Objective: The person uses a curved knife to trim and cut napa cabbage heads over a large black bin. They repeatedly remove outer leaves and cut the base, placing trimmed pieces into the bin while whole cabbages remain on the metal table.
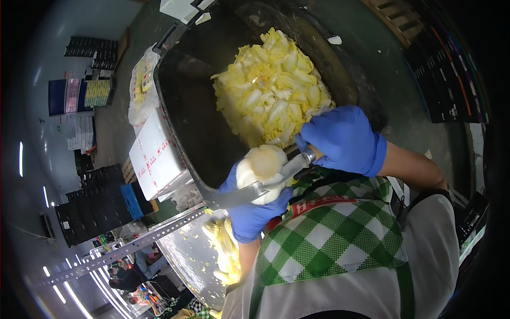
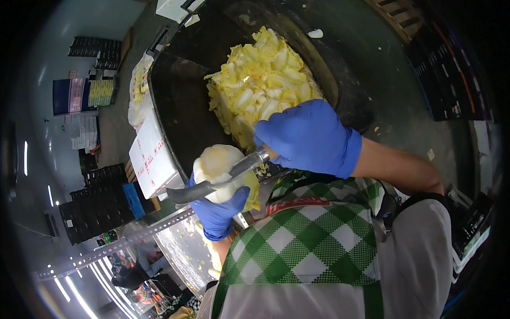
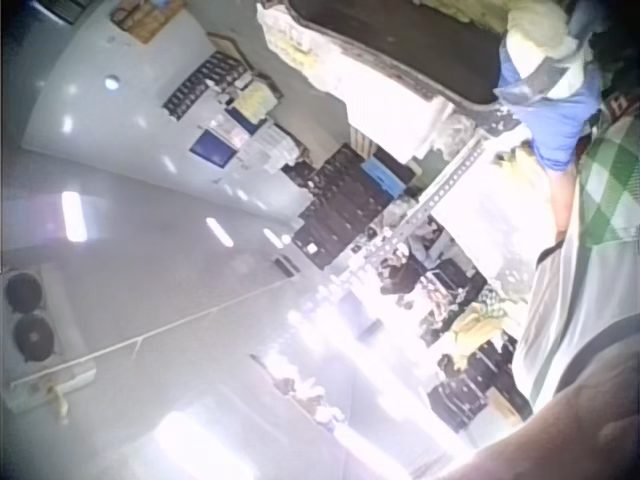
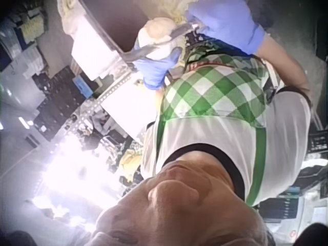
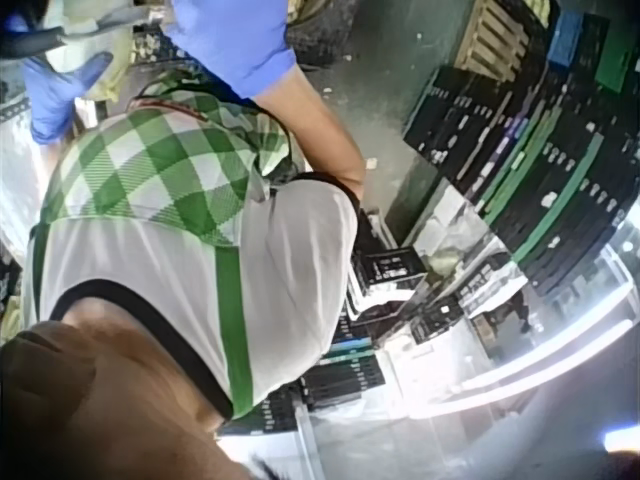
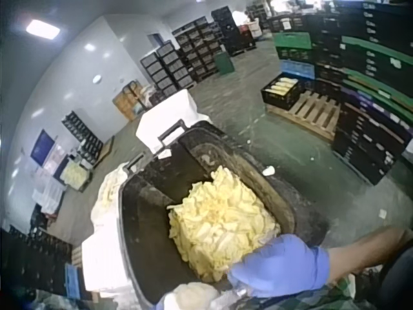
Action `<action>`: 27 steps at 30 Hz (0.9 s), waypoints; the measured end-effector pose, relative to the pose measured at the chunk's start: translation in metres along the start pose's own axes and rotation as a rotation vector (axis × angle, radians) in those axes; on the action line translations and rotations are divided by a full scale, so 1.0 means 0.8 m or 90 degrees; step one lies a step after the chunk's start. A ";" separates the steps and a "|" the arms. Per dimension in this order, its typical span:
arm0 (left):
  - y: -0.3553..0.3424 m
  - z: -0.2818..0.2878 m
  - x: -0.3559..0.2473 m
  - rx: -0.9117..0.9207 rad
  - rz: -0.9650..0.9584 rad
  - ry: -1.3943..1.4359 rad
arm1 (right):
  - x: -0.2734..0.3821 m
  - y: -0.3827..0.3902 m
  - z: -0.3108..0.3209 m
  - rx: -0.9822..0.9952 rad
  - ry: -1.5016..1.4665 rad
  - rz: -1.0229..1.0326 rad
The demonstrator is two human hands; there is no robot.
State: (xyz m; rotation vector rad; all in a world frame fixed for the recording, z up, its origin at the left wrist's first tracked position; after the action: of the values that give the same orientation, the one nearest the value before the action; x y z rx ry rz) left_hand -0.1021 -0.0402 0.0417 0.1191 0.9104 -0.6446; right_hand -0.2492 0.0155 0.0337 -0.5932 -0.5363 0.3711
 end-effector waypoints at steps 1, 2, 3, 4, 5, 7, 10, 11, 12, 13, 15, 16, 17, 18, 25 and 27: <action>0.003 -0.010 -0.018 0.027 -0.104 -0.101 | -0.001 0.001 0.003 -0.013 -0.005 -0.004; 0.002 -0.008 -0.012 0.010 -0.069 -0.087 | -0.002 0.002 0.000 0.003 0.001 -0.011; 0.002 -0.001 0.000 -0.031 0.000 0.017 | -0.003 0.003 0.000 0.000 0.009 -0.020; 0.004 0.004 0.009 -0.070 0.058 0.013 | -0.003 0.004 0.005 -0.025 0.019 -0.023; 0.003 0.011 0.010 -0.107 0.068 0.001 | -0.003 0.003 -0.001 -0.009 0.023 -0.027; 0.004 0.018 -0.001 -0.131 0.034 -0.055 | 0.000 0.003 -0.005 -0.015 0.028 -0.016; -0.002 0.016 -0.003 -0.056 0.024 -0.001 | -0.006 0.003 -0.005 -0.044 0.025 -0.016; -0.002 0.016 0.004 -0.053 0.060 0.019 | -0.011 0.006 -0.003 -0.050 0.036 -0.029; -0.002 0.017 0.005 -0.055 0.066 0.041 | -0.017 0.007 -0.004 -0.035 0.042 -0.044; -0.003 0.016 0.009 -0.057 0.081 0.051 | -0.020 0.008 -0.001 -0.050 0.044 -0.057; -0.005 0.015 0.020 -0.075 0.129 0.012 | -0.021 0.007 -0.001 -0.046 0.020 -0.060; -0.004 0.020 0.013 -0.108 0.101 -0.032 | -0.021 0.006 0.003 -0.059 0.008 -0.062; -0.007 0.016 0.015 -0.094 0.106 0.022 | -0.018 0.002 0.002 -0.057 0.020 -0.060; -0.010 0.015 0.011 -0.087 0.079 0.053 | -0.016 -0.001 0.001 -0.053 0.030 -0.059; -0.014 0.025 0.022 -0.071 0.103 -0.012 | -0.058 0.003 -0.023 -0.079 -0.027 -0.114; -0.017 0.020 0.025 -0.066 0.087 -0.040 | -0.068 0.004 -0.040 -0.062 -0.028 -0.095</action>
State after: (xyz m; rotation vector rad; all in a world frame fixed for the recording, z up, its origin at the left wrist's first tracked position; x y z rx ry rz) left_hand -0.0903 -0.0661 0.0387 0.0676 0.8647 -0.4705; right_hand -0.2749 -0.0213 -0.0102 -0.6364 -0.6395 0.2184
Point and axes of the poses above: each hand's wrist, its own y-axis away from the middle knuckle, its own z-axis out of the back of the hand, x = y × z, the point moved 10 cm from there along -y, towards the middle knuckle, and after that the axes turned 6 degrees about z, right-handed, at the moved point
